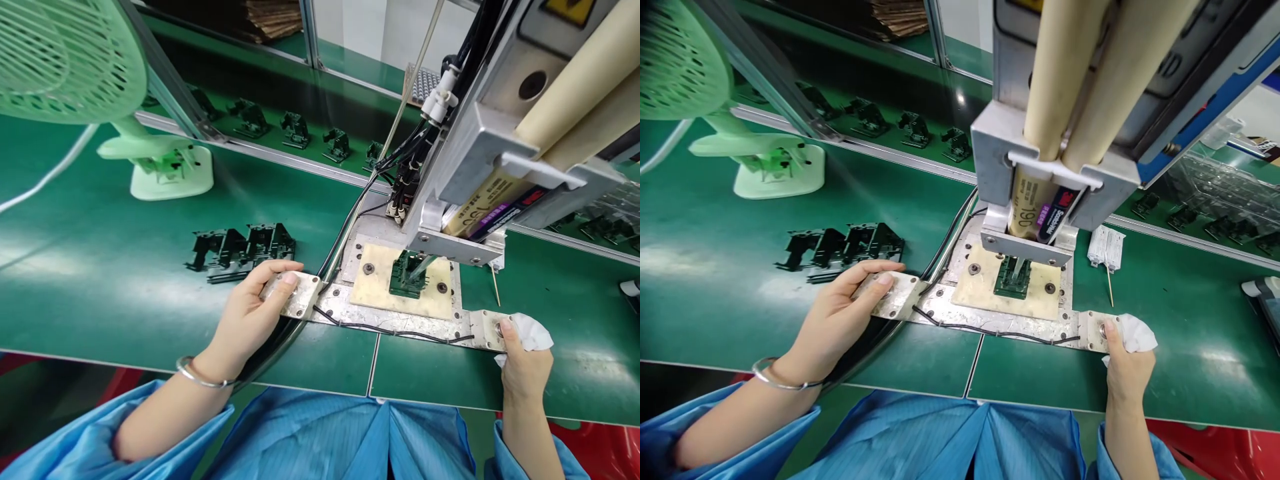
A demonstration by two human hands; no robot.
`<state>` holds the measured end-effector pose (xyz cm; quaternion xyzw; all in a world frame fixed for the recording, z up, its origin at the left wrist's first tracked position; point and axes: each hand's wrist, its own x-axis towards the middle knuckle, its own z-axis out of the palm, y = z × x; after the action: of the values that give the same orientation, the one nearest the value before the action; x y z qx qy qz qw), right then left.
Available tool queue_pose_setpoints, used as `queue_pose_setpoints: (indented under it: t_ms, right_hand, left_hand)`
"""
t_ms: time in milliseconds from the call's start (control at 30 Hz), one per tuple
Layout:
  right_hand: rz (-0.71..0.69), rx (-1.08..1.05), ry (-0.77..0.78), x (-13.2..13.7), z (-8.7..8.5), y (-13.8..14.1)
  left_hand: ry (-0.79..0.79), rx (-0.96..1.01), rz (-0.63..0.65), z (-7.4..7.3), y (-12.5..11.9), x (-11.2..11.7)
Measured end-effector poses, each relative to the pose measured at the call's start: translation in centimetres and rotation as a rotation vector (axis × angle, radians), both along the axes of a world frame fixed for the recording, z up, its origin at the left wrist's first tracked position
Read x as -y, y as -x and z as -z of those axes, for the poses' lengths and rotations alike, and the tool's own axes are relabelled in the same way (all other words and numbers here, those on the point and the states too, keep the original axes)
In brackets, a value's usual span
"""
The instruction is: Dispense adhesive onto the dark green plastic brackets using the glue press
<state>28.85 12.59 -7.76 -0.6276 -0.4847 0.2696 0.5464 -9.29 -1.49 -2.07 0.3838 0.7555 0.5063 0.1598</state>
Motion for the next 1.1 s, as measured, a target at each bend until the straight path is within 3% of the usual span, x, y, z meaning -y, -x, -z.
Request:
queue_pose_setpoints:
  t_ms: [100, 167, 333, 433, 500, 700, 900, 1000, 1100]
  right_hand:
    - [0.003, -0.012, 0.037, 0.1, 0.2, -0.1]
    - [0.002, -0.014, 0.052, 0.1, 0.3, -0.2]
    - [-0.007, -0.039, 0.077, 0.2, 0.5, -0.4]
    - [-0.016, -0.009, 0.068, 0.2, 0.7, -0.5]
    - [-0.028, 0.006, 0.065, 0.2, 0.8, -0.5]
    - [-0.058, 0.051, 0.074, 0.2, 0.8, -0.6]
    - [-0.065, 0.016, 0.066, -0.2, 0.8, -0.4]
    - [0.041, 0.095, 0.028, 0.5, 0.1, -0.1]
    - [0.144, 0.241, -0.053, 2.6, -1.7, 0.8]
  left_hand:
    - [-0.170, -0.454, -0.067, -1.0, -1.1, 0.2]
    - [-0.209, -0.561, 0.005, -2.1, -2.2, 0.0]
    - [0.036, -0.303, 0.452, -4.7, -4.6, -3.5]
    - [0.181, -0.130, 0.618, -4.7, -5.4, -6.8]
    - [0.211, -0.066, 0.663, -4.3, -5.8, -8.5]
    - [0.162, 0.139, 0.641, -3.8, -6.3, -9.5]
    - [0.308, 0.082, 0.514, -5.1, -6.9, -8.9]
    - [0.373, 0.064, 0.507, -5.3, -7.1, -8.3]
    - [0.325, 0.121, 0.549, -5.1, -7.6, -6.8]
